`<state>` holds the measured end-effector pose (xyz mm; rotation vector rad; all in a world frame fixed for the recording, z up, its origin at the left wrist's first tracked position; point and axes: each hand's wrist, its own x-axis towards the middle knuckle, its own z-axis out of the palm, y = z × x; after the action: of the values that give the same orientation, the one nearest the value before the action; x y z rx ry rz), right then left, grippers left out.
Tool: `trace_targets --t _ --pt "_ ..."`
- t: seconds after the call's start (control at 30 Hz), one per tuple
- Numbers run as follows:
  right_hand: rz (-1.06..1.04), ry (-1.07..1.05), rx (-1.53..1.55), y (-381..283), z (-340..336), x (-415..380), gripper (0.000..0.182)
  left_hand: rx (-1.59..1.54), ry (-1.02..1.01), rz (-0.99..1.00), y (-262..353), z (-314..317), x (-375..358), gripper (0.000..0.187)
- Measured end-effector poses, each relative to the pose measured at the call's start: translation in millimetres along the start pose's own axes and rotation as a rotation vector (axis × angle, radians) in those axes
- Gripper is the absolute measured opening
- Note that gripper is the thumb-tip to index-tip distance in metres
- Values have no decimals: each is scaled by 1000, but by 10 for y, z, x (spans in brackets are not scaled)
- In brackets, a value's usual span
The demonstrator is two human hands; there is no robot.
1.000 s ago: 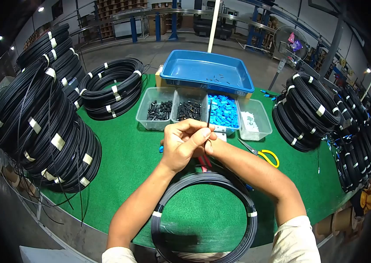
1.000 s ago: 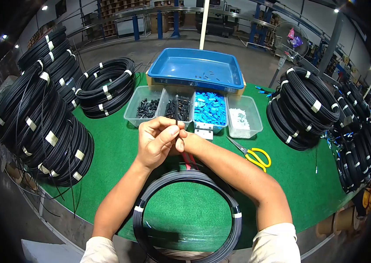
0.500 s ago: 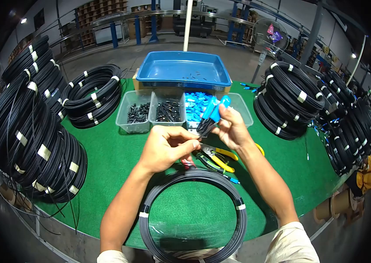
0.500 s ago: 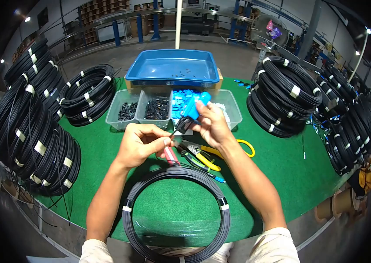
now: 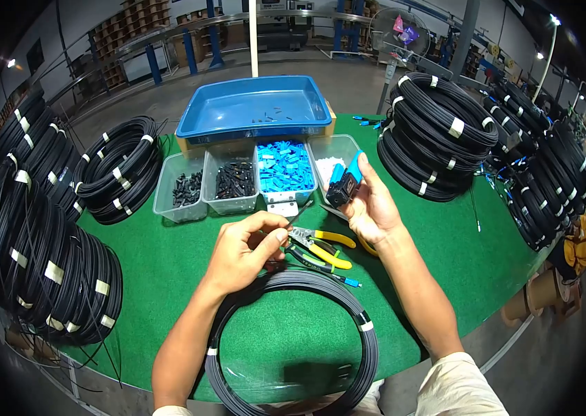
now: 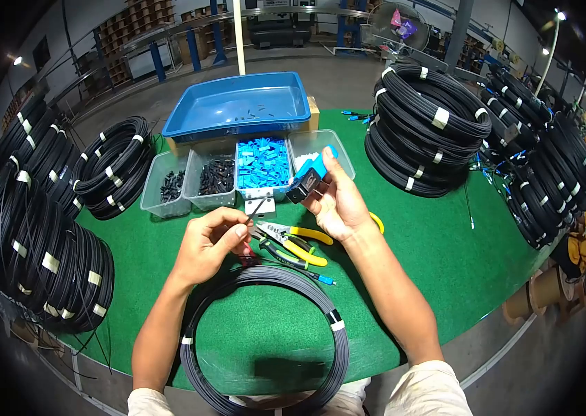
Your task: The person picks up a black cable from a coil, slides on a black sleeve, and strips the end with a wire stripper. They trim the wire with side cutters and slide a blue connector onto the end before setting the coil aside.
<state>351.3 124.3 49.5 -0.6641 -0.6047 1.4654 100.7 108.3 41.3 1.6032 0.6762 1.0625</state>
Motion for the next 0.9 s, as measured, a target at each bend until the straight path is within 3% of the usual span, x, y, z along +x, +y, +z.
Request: trace_targets --t 0.3,0.9 --pt "-74 -3 -126 7 -45 -19 53 27 86 -79 -68 6 -30 17" --pt "-87 11 -149 93 78 -105 53 443 217 148 28 116 -54 15"
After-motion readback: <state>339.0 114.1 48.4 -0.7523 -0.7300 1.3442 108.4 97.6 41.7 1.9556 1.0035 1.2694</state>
